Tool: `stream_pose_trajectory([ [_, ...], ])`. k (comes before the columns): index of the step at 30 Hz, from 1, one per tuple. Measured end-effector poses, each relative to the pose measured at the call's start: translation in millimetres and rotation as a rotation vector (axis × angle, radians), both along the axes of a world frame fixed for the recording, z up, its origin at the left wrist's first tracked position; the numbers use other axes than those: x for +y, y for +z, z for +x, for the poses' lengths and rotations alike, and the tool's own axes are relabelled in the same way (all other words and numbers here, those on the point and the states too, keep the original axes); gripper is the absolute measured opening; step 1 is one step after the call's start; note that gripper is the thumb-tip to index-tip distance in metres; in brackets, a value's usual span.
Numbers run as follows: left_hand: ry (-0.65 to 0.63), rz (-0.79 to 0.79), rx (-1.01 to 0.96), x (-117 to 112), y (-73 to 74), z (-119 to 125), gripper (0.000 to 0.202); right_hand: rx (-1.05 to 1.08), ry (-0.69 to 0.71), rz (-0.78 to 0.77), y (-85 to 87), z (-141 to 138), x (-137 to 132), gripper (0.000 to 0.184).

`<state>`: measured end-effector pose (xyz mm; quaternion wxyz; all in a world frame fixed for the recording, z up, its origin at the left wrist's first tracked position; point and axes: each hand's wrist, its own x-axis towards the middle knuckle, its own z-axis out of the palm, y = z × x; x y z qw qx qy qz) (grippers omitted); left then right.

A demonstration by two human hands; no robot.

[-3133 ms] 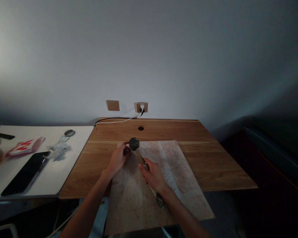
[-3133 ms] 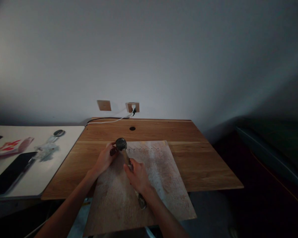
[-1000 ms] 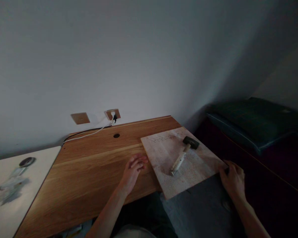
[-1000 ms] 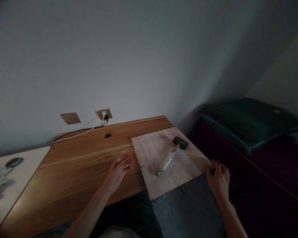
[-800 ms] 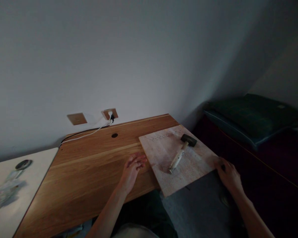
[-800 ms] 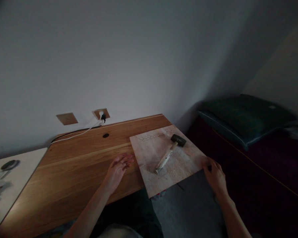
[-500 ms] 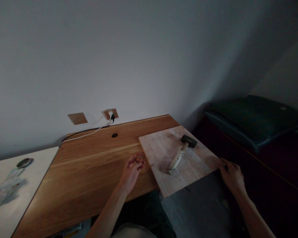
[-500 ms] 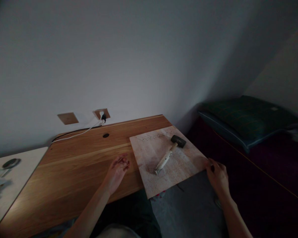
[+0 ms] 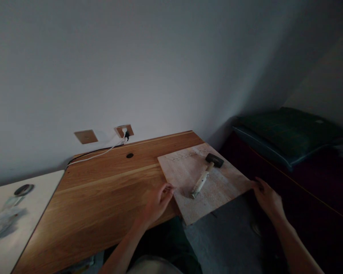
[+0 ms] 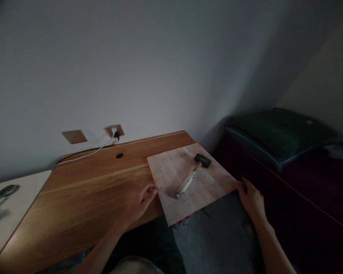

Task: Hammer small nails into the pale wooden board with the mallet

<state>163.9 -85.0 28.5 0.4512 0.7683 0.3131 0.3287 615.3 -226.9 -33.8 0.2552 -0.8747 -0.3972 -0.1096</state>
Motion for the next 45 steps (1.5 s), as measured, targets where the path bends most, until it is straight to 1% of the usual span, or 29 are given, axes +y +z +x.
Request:
stream_pose_trajectory([
  [2, -0.042, 0.310, 0.239, -2, -2.5, 2, 0.021, 0.025, 0.002, -0.013, 3.3, -3, 2, 0.064],
  [4, -0.085, 0.526, 0.414, -4, -6.1, 4, 0.025, 0.037, -0.001, -0.032, 6.6, -7, 4, 0.065],
  [6, -0.100, 0.627, 0.512, -6, -9.1, 6, 0.030, 0.028, -0.021, -0.056, 9.7, -11, 6, 0.066],
  [8, -0.094, 0.667, 0.554, -6, -9.8, 7, 0.032, 0.012, -0.045, -0.078, 12.7, -14, 6, 0.065],
  [11, -0.085, 0.705, 0.591, -7, -7.2, 8, 0.032, -0.010, -0.053, -0.100, 17.2, -17, 5, 0.064],
  [14, -0.096, 0.690, 0.590, -6, -4.1, 6, 0.033, -0.027, -0.059, -0.087, 20.7, -24, 3, 0.063],
  [18, -0.110, 0.557, 0.469, -5, -2.0, -1, 0.035, -0.036, -0.031, -0.037, 23.7, -35, -2, 0.065],
  [21, -0.100, 0.453, 0.391, -5, 1.0, -10, 0.033, -0.024, 0.002, -0.055, 25.1, -44, -6, 0.066],
  [23, -0.083, 0.389, 0.386, -5, 3.8, -17, 0.029, -0.009, 0.035, -0.057, 25.3, -52, -8, 0.065],
  [26, -0.061, 0.335, 0.439, -5, 7.6, -31, 0.025, 0.001, 0.068, -0.030, 24.8, -68, -12, 0.060],
  [30, -0.031, 0.364, 0.534, -8, 9.0, -56, 0.025, 0.031, 0.114, -0.001, 25.8, -97, -19, 0.056],
  [35, 0.023, 0.422, 0.631, -16, 10.1, -93, 0.029, 0.050, 0.214, 0.054, 32.4, -137, -24, 0.051],
  [37, 0.090, 0.419, 0.692, -18, 10.9, -110, 0.031, 0.049, 0.238, 0.072, 34.5, -154, -24, 0.049],
  [40, 0.197, 0.368, 0.778, -19, 11.0, -136, 0.034, 0.041, 0.283, 0.084, 36.1, -179, -24, 0.046],
  [45, 0.317, 0.299, 0.810, -21, 8.6, -178, 0.038, 0.028, 0.417, 0.100, 39.7, -214, -24, 0.037],
])
